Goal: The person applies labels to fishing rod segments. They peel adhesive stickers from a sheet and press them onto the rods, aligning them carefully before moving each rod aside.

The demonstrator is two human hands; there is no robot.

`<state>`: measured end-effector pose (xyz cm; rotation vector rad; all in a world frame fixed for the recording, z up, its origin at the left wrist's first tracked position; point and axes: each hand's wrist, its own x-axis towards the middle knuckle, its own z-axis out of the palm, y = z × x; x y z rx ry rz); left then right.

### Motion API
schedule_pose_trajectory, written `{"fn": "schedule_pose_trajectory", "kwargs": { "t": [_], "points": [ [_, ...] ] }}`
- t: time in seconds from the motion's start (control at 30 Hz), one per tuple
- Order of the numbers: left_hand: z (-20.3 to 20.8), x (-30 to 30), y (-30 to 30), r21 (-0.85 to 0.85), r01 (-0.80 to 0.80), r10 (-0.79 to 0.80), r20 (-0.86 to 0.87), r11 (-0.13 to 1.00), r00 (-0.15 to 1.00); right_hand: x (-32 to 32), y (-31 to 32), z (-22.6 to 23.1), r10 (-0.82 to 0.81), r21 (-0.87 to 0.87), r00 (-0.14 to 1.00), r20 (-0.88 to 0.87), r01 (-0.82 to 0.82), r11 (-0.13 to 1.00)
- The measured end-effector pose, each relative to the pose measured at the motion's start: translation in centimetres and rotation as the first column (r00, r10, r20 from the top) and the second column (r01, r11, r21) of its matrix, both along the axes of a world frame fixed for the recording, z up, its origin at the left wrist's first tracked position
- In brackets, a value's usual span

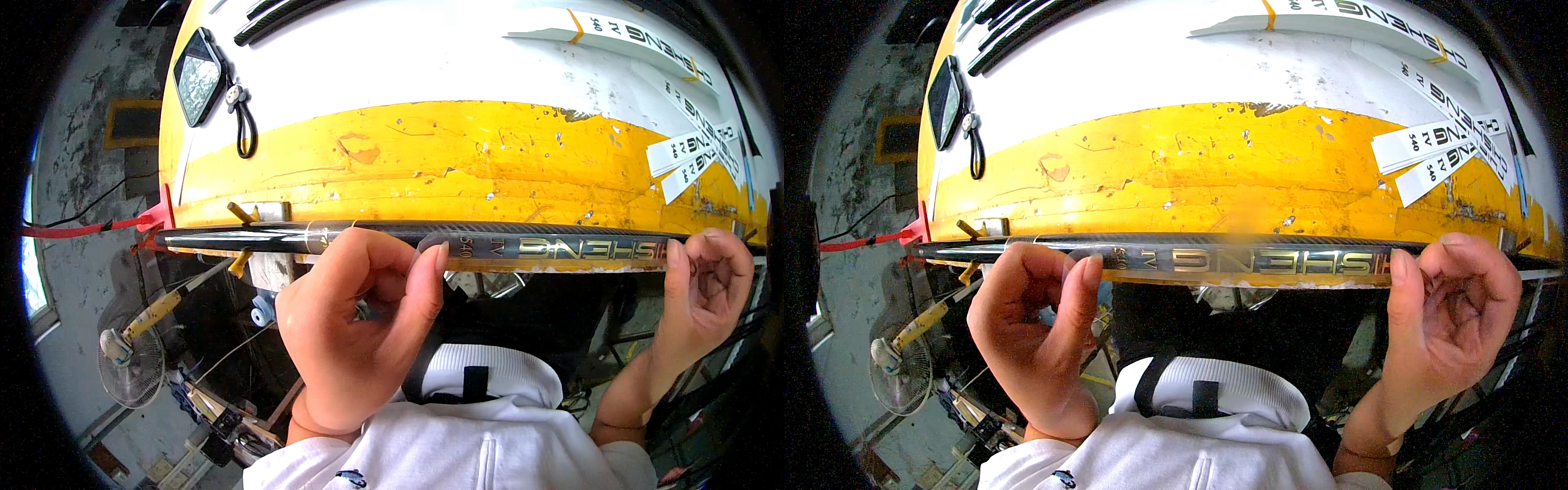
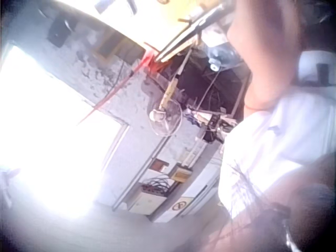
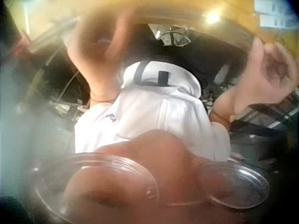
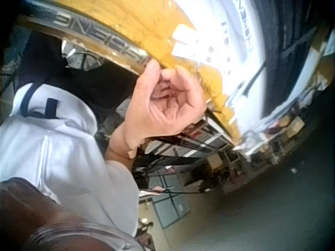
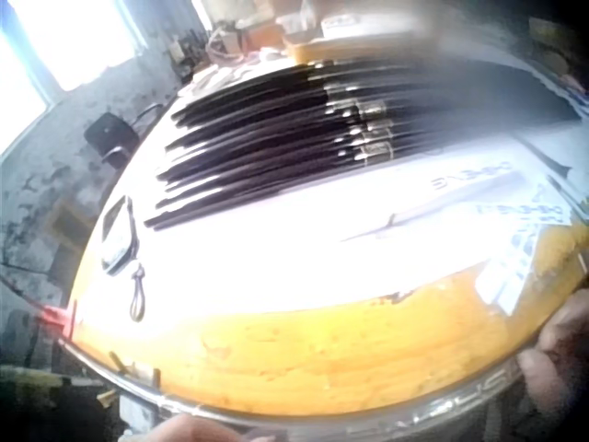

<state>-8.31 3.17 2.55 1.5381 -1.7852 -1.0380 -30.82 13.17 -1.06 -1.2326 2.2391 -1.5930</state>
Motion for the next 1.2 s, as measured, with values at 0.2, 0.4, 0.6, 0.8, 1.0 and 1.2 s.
{"fn": "schedule_pose_trajectory", "kwargs": {
  "t": [0.2, 0.4, 0.6, 0.8, 1.0, 1.2],
  "points": [
    [-0.06, 0.09, -0.02, 0.005, 0.001, -0.001, -0.008, 1.0, 1.0, -0.15, 0.08, -0.1, 0.036, -0.012, 0.999, -0.008, -0.036, 0.999],
    [-0.16, -0.06, 0.14, 0.002, -0.026, 0.026, -0.003, 1.0, 1.0, -0.23, 0.17, -0.26, 0.033, -0.009, 0.999, -0.027, -0.034, 0.999],
    [-0.08, -0.02, 0.25, 0.035, -0.047, 0.047, -0.012, 0.998, 0.999, -0.23, 0.12, -0.22, 0.029, 0.006, 0.999, -0.046, -0.028, 1.0],
    [-0.07, -0.2, 0.39, 0.044, -0.079, 0.079, -0.005, 0.996, 0.997, -0.11, -0.02, -0.18, 0.031, 0.015, 0.998, -0.06, -0.03, 0.999],
    [0.09, -0.36, 0.51, 0.066, -0.101, 0.101, 0.002, 0.993, 0.995, -0.3, -0.08, -0.12, 0.063, 0.033, 0.994, -0.095, -0.06, 0.998],
    [0.34, -0.55, 0.48, 0.072, -0.108, 0.107, 0.008, 0.992, 0.994, -0.47, 0.07, -0.27, 0.075, 0.034, 0.99, -0.118, -0.071, 0.997]
  ]
}}
